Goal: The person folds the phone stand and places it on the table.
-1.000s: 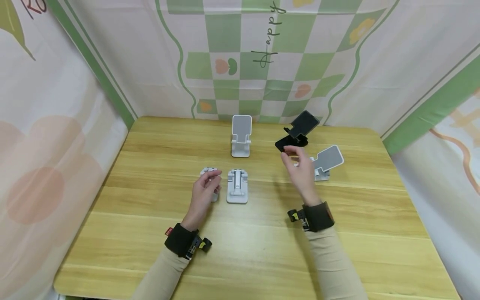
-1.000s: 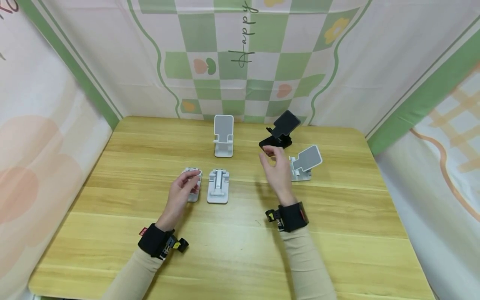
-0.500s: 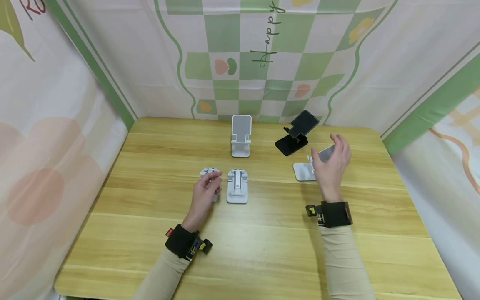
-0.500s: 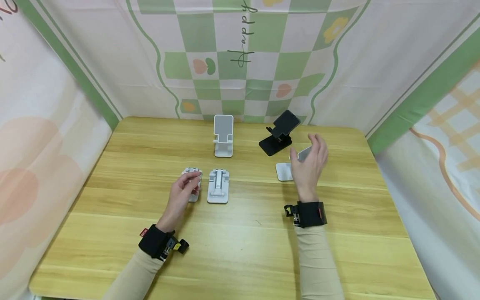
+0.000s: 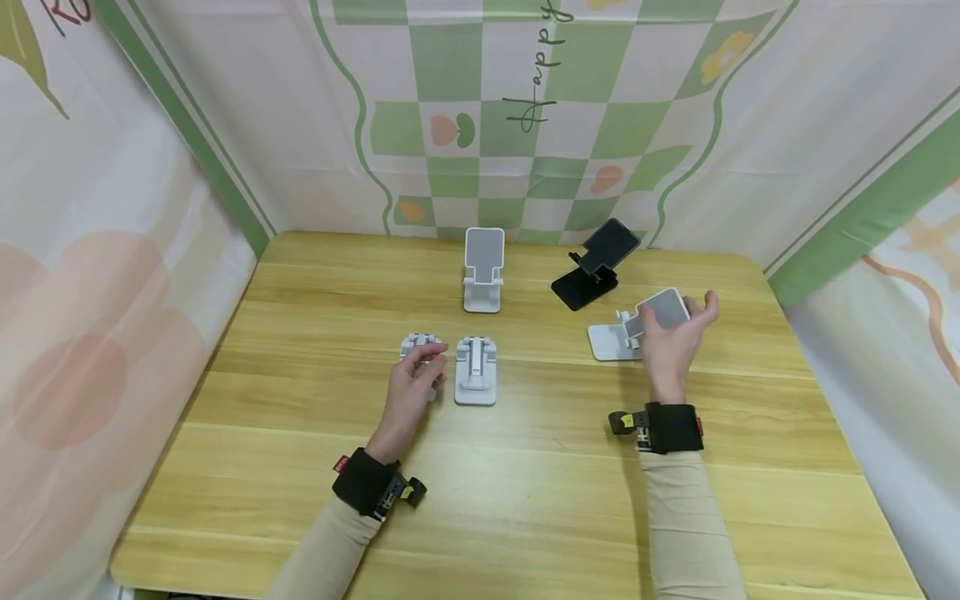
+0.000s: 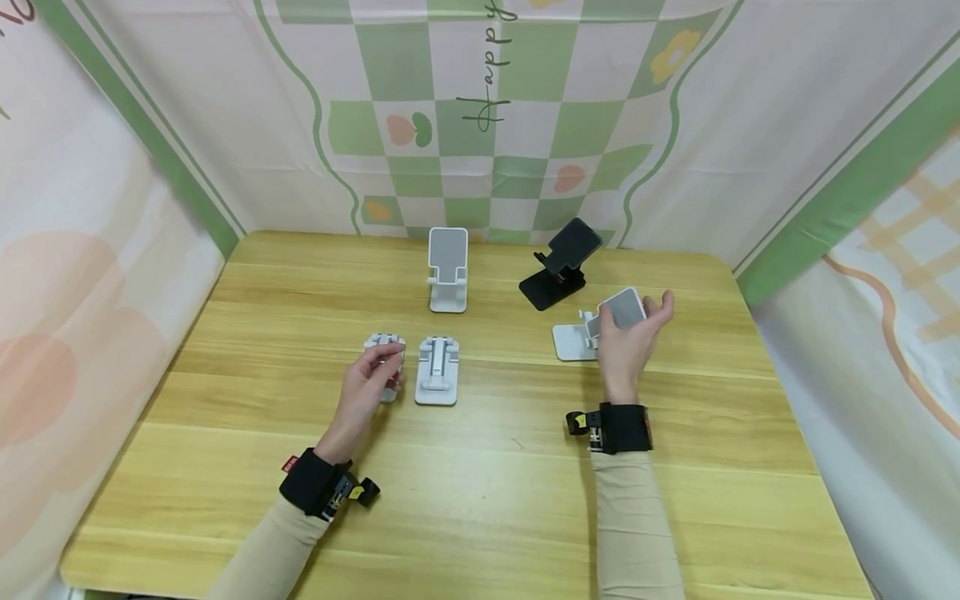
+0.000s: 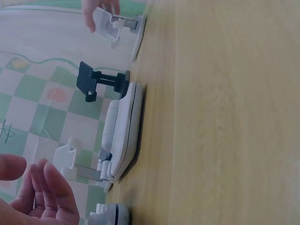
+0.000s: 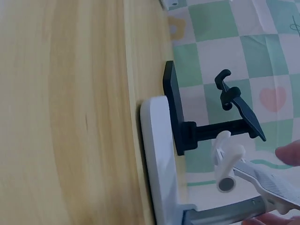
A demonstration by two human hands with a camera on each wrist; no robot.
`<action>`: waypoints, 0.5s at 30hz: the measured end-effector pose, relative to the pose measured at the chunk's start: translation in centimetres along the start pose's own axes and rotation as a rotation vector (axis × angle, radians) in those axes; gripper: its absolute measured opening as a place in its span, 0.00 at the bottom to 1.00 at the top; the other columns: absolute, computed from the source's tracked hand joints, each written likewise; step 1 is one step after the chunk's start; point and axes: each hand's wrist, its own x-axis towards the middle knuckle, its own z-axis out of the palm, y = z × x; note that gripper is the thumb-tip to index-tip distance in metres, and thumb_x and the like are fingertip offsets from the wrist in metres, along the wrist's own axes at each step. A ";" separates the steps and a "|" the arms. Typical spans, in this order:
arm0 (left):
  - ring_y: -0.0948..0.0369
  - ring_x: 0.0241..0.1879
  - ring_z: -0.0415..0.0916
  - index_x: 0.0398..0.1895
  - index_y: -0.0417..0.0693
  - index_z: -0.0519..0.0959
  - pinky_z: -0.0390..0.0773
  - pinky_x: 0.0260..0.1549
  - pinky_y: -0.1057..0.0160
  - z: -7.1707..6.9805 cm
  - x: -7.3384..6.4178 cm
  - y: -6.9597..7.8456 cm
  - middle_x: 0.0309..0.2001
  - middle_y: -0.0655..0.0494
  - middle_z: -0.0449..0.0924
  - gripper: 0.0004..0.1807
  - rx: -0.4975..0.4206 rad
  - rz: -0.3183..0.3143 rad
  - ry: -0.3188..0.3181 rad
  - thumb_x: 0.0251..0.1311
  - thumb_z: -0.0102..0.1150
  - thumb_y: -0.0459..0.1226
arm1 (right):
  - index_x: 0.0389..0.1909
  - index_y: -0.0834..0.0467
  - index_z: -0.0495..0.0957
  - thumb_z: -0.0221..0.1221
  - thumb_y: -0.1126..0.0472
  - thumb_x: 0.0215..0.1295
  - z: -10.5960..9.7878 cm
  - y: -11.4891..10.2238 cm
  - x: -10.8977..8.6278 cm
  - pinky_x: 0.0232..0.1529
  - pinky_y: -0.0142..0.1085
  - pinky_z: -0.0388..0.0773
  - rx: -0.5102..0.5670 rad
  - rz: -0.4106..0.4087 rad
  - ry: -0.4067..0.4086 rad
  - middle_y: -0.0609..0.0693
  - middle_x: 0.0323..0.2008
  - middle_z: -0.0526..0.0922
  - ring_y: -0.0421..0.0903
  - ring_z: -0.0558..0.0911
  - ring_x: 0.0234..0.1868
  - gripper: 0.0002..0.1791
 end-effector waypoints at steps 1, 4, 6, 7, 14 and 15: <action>0.36 0.44 0.71 0.56 0.33 0.72 0.72 0.48 0.37 0.0 0.0 -0.1 0.45 0.39 0.73 0.19 0.001 -0.001 -0.001 0.65 0.52 0.35 | 0.72 0.41 0.40 0.63 0.54 0.58 0.0 0.0 0.0 0.58 0.41 0.70 0.000 0.032 0.000 0.52 0.68 0.59 0.47 0.64 0.61 0.49; 0.39 0.43 0.72 0.56 0.34 0.73 0.72 0.48 0.38 0.0 0.1 -0.2 0.49 0.33 0.71 0.18 0.000 -0.006 0.000 0.65 0.52 0.35 | 0.71 0.44 0.45 0.62 0.54 0.59 -0.1 0.1 0.0 0.56 0.41 0.73 0.003 0.106 -0.006 0.54 0.66 0.62 0.49 0.66 0.60 0.45; 0.39 0.43 0.72 0.56 0.34 0.73 0.74 0.47 0.40 0.0 0.1 -0.3 0.49 0.33 0.72 0.18 0.006 -0.009 0.001 0.65 0.52 0.35 | 0.71 0.47 0.49 0.62 0.54 0.59 0.0 0.4 0.1 0.58 0.40 0.71 0.029 0.145 -0.010 0.55 0.66 0.62 0.49 0.66 0.60 0.43; 0.39 0.43 0.72 0.56 0.35 0.73 0.75 0.45 0.42 0.1 0.0 -0.3 0.48 0.34 0.72 0.18 0.010 -0.010 -0.001 0.65 0.52 0.35 | 0.70 0.49 0.50 0.62 0.54 0.59 0.0 0.6 0.1 0.59 0.39 0.70 0.047 0.163 -0.013 0.55 0.66 0.62 0.48 0.66 0.61 0.42; 0.36 0.45 0.71 0.55 0.36 0.73 0.75 0.46 0.42 0.2 0.0 -0.3 0.49 0.33 0.72 0.18 0.004 -0.021 -0.017 0.65 0.52 0.35 | 0.66 0.55 0.64 0.63 0.55 0.58 0.4 1.7 0.5 0.62 0.34 0.65 0.073 0.196 0.000 0.54 0.59 0.70 0.44 0.69 0.58 0.35; 0.37 0.45 0.71 0.55 0.35 0.73 0.74 0.47 0.41 0.2 0.1 -0.3 0.49 0.32 0.72 0.18 -0.001 -0.022 -0.017 0.65 0.52 0.35 | 0.65 0.55 0.66 0.63 0.56 0.58 0.4 1.8 0.5 0.62 0.34 0.65 0.073 0.191 0.003 0.54 0.59 0.71 0.44 0.69 0.58 0.33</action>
